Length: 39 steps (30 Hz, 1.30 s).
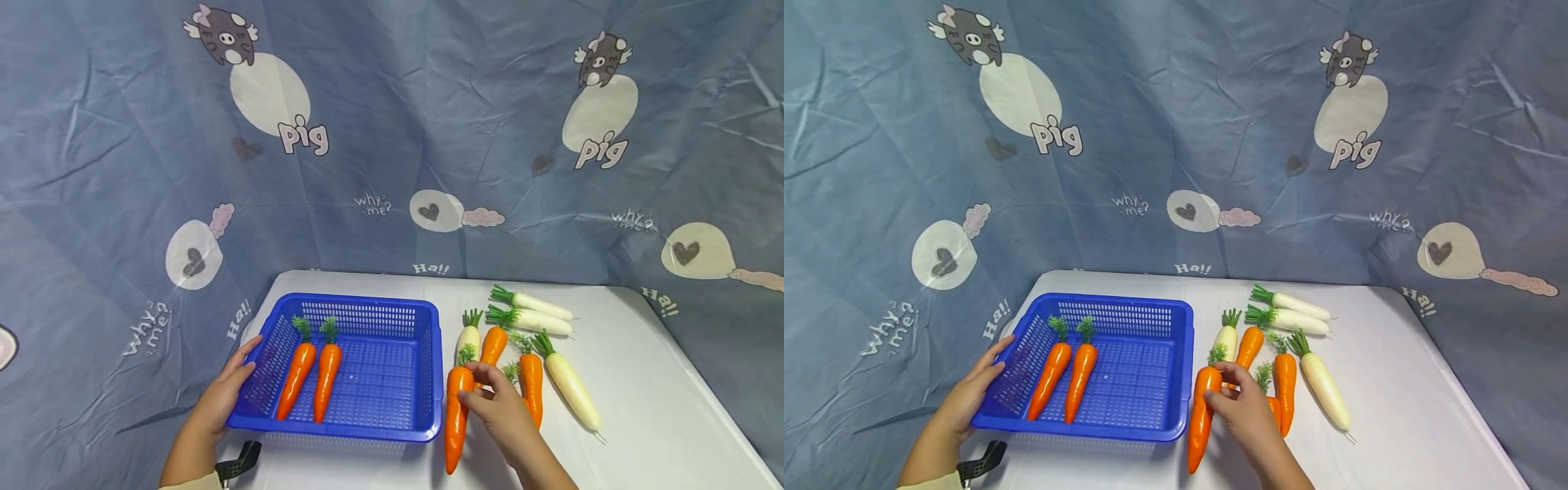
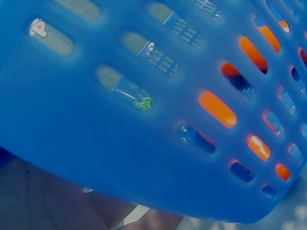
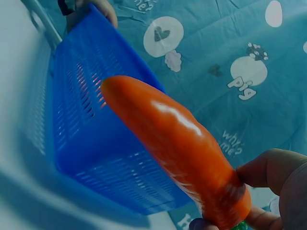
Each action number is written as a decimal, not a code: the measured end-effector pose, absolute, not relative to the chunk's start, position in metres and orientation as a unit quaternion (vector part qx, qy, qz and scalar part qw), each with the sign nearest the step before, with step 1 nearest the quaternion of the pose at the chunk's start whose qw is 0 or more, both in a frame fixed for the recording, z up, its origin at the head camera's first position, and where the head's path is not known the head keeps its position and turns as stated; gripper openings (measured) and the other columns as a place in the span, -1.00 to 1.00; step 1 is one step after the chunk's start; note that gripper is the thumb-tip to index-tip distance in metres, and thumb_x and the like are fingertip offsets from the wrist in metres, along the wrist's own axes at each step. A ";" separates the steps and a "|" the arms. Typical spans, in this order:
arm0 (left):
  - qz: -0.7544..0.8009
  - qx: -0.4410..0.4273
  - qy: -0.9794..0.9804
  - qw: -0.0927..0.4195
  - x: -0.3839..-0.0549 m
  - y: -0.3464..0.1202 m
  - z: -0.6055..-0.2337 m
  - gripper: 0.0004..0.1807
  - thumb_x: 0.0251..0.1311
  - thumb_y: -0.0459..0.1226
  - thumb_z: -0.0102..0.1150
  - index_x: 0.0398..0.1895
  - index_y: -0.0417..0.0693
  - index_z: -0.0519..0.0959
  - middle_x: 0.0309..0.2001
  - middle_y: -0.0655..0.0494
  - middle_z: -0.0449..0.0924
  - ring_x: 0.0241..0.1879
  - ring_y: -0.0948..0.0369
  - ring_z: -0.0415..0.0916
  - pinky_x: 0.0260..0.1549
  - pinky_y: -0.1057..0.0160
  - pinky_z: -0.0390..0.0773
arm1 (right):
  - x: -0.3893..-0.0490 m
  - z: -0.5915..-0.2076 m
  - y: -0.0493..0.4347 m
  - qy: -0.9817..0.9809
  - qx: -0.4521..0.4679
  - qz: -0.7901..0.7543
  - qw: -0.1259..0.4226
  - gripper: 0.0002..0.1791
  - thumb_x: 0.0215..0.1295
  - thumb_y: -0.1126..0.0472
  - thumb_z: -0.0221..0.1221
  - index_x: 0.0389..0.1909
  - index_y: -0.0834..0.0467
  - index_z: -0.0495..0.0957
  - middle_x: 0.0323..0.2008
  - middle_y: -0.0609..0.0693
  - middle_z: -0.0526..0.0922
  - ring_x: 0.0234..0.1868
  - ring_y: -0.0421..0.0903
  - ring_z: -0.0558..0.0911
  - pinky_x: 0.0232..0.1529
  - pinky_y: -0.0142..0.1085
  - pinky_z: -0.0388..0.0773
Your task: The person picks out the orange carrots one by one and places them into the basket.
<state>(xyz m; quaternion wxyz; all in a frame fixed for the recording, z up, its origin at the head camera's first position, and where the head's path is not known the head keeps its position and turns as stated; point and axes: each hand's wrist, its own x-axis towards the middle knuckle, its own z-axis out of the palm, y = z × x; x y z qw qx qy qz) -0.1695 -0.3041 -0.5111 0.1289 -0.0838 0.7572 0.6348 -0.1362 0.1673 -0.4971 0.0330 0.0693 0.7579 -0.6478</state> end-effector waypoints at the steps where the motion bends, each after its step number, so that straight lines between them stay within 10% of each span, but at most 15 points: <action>1: 0.634 -0.085 0.757 0.129 -0.170 -0.304 -0.511 -0.37 0.68 -0.16 -0.43 0.72 0.38 -0.14 0.71 -0.13 -0.39 0.50 -0.23 -0.01 0.01 0.15 0.44 | -0.136 -0.497 0.167 0.758 0.069 -0.648 0.034 -0.45 0.21 0.35 0.40 0.24 0.16 0.55 0.08 0.17 0.56 -0.13 -0.04 0.60 -0.17 -0.31 0.59; 39: 0.633 -0.086 0.759 0.127 -0.170 -0.304 -0.512 -0.37 0.68 -0.17 -0.43 0.72 0.38 -0.12 0.72 -0.10 -0.37 0.50 -0.19 -0.01 0.08 0.13 0.37 | -0.142 -0.475 0.141 0.709 0.024 -0.704 0.038 -0.50 0.25 0.41 0.32 0.24 0.21 0.53 0.07 0.19 0.58 -0.03 0.01 0.69 -0.04 -0.30 0.64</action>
